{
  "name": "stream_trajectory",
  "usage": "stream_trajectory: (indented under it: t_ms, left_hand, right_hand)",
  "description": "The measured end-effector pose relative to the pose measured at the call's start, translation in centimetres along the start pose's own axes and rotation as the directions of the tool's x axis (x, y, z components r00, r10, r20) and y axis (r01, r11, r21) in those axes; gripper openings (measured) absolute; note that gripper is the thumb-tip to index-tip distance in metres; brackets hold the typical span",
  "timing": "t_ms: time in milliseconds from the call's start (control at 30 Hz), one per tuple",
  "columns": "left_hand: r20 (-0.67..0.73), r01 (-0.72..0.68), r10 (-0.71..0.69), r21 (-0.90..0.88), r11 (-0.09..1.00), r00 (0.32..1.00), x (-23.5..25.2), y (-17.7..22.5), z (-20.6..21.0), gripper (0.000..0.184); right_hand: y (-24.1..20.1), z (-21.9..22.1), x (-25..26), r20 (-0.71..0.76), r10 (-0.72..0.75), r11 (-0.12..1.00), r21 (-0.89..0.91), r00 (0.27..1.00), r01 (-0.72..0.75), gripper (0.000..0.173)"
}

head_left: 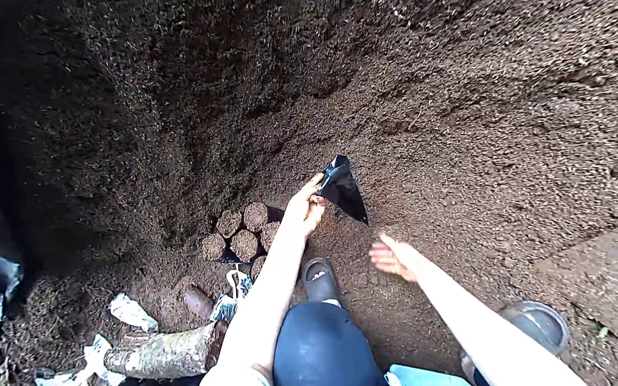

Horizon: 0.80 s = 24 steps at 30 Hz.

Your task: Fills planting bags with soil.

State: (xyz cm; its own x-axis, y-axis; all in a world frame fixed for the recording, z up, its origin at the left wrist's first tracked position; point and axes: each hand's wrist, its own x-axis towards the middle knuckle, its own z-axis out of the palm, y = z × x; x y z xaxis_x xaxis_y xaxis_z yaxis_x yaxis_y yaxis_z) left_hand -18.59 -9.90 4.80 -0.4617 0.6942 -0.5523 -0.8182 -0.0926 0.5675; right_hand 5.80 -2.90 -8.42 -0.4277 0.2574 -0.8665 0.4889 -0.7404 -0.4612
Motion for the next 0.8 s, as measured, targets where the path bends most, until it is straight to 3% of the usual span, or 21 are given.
stream_trajectory:
  t_ms: [67,100,167,233,300,367,467,600,700,800]
  left_hand:
    - [0.012,-0.042,0.041,0.162,0.986,0.999,0.0,0.1,-0.6,0.036]
    - [0.019,-0.077,0.075,0.341,0.937,0.997,-0.2,0.3,-0.9,0.039]
    - [0.039,-0.106,0.115,0.737,0.667,0.993,0.2,1.5,-1.6,0.040]
    - [0.019,-0.034,0.064,0.971,0.236,0.998,0.3,3.2,-1.2,0.036]
    - [-0.060,0.060,-0.004,0.997,-0.049,0.998,-0.1,4.2,-0.4,0.037]
    - [-0.055,0.057,0.020,0.985,-0.162,0.998,0.3,4.3,-0.6,0.040]
    - [0.069,-0.051,0.090,0.980,-0.194,0.994,1.1,4.2,-2.0,0.054]
    - [0.226,-0.213,0.164,0.973,-0.091,0.960,1.5,3.4,-4.3,0.060]
    - [0.220,-0.219,0.057,0.975,-0.021,0.974,2.4,2.5,-4.8,0.061]
    - [0.125,-0.125,-0.148,0.992,0.004,0.981,5.1,-0.3,-5.4,0.059]
  right_hand:
    - [4.6,0.1,1.7,0.072,0.231,0.949,0.203,0.970,-0.241,0.086]
    - [6.2,0.2,2.6,0.098,0.292,0.900,0.308,0.951,-0.308,0.095]
    - [7.0,0.4,4.8,0.126,0.308,0.799,0.504,0.943,-0.328,0.107]
    - [5.7,0.6,6.8,0.108,0.304,0.730,0.612,0.947,-0.304,0.110]
    - [4.2,1.2,7.6,0.076,0.319,0.698,0.656,0.945,-0.289,0.109]
    - [2.9,2.1,8.1,0.038,0.302,0.664,0.709,0.953,-0.238,0.106]
    - [0.5,3.3,9.1,-0.026,0.160,0.547,0.834,0.987,-0.067,0.095]
    - [-5.3,4.2,12.9,-0.147,-0.043,0.386,0.910,0.988,0.152,0.085]
    - [-8.3,4.5,16.4,-0.219,-0.236,0.221,0.937,0.947,0.272,0.085]
    - [-10.3,4.0,17.4,-0.277,-0.276,0.203,0.919,0.921,0.337,0.074]
